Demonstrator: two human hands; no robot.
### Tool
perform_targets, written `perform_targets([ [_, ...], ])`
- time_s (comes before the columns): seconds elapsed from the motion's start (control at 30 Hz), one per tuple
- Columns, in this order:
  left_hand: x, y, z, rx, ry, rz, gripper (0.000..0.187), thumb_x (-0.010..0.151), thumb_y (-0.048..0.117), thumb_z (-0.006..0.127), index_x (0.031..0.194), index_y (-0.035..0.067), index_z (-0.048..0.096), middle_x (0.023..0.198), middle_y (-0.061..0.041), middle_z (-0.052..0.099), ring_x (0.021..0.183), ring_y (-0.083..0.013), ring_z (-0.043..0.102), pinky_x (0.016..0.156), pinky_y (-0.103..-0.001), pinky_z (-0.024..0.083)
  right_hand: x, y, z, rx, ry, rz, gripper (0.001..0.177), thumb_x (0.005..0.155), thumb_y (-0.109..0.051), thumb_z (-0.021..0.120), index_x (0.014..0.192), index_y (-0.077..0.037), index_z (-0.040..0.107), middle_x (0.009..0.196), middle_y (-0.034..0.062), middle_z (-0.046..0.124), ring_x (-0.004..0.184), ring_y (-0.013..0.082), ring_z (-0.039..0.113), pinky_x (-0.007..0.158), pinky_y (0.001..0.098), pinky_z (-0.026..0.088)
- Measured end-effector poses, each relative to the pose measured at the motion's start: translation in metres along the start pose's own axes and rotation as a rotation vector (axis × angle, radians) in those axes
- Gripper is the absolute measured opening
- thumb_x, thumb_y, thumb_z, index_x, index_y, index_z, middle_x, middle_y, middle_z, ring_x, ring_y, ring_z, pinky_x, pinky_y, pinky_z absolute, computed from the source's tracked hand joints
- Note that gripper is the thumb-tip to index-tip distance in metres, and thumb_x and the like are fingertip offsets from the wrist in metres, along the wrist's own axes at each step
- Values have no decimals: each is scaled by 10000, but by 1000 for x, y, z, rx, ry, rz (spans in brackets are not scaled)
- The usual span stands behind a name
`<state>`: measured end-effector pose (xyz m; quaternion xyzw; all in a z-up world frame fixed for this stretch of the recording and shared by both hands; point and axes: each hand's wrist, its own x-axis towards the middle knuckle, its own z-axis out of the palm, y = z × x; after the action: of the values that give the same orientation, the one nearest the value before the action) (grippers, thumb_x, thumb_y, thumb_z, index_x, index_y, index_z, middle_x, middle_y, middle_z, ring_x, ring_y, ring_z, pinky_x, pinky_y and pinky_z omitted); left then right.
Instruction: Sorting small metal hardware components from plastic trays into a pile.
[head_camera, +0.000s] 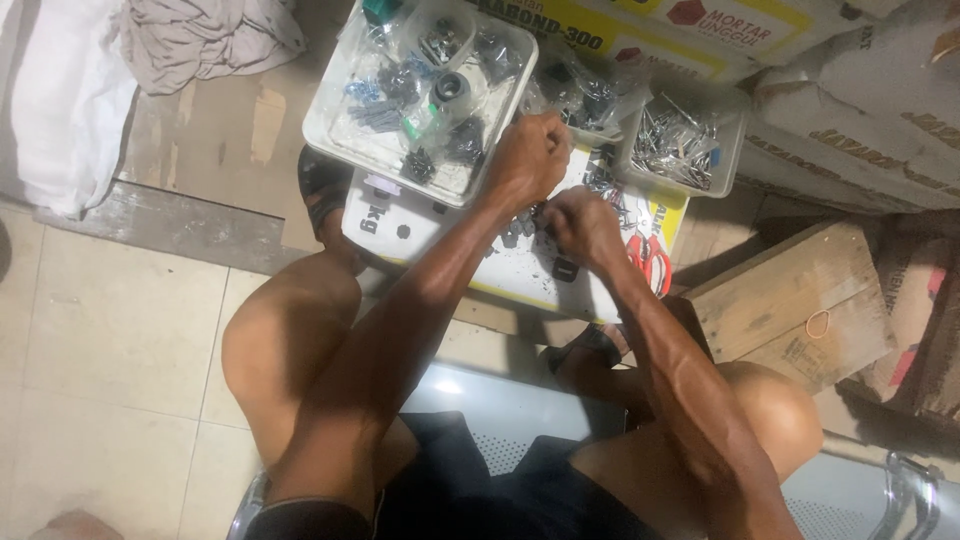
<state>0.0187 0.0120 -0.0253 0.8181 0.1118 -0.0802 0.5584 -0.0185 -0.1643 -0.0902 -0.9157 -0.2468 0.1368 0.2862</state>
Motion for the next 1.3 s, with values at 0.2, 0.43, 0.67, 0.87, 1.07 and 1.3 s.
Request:
perform_targets([
  [0.2, 7, -32, 24, 49, -56, -40, 182, 828, 157, 621, 775, 211, 787, 814, -78, 784, 906, -371, 768, 809, -480, 602, 8, -42, -48, 692, 189, 292, 45, 1011, -135, 704, 1011, -113, 743, 781, -2, 699, 724, 64, 604, 690, 245, 506],
  [0.43, 16, -24, 15, 271, 58, -49, 196, 874, 121, 563, 861, 42, 741, 878, -224, 764, 929, -402, 773, 813, -547, 629, 22, -22, -11, 656, 295, 183, 181, 1087, -172, 627, 969, -73, 722, 820, 87, 689, 755, 137, 600, 722, 305, 515],
  [0.67, 17, -16, 8, -228, 150, -40, 180, 1008, 74, 347, 911, 124, 491, 784, -22, 532, 654, -153, 528, 500, -287, 489, 25, 5, 39, -239, 126, 9, 194, 957, 137, 591, 986, -18, 705, 820, 159, 694, 514, 232, 673, 328, 327, 578],
  [0.87, -4, 16, -10, -243, 51, 9, 204, 935, -85, 542, 1076, 16, 649, 1018, -143, 721, 739, -228, 765, 519, -272, 699, 21, 0, 32, -204, 126, -11, 182, 1045, 7, 528, 875, -40, 482, 747, 112, 497, 475, 218, 491, 365, 373, 459],
  [1.07, -52, 55, -42, -448, -47, 26, 172, 908, -25, 573, 1069, -22, 634, 838, -188, 741, 563, -181, 737, 506, -281, 670, 10, -18, -18, 218, 335, 17, 132, 985, -132, 574, 1052, -22, 546, 868, 256, 650, 746, 475, 679, 596, 564, 518],
  [1.3, -71, 47, -53, -333, -60, 83, 113, 882, -9, 672, 995, -1, 668, 789, -154, 717, 599, -161, 731, 485, -250, 643, -22, -52, -94, 947, 479, 53, 101, 913, -50, 591, 992, 12, 598, 654, 117, 659, 485, 152, 632, 421, 275, 535],
])
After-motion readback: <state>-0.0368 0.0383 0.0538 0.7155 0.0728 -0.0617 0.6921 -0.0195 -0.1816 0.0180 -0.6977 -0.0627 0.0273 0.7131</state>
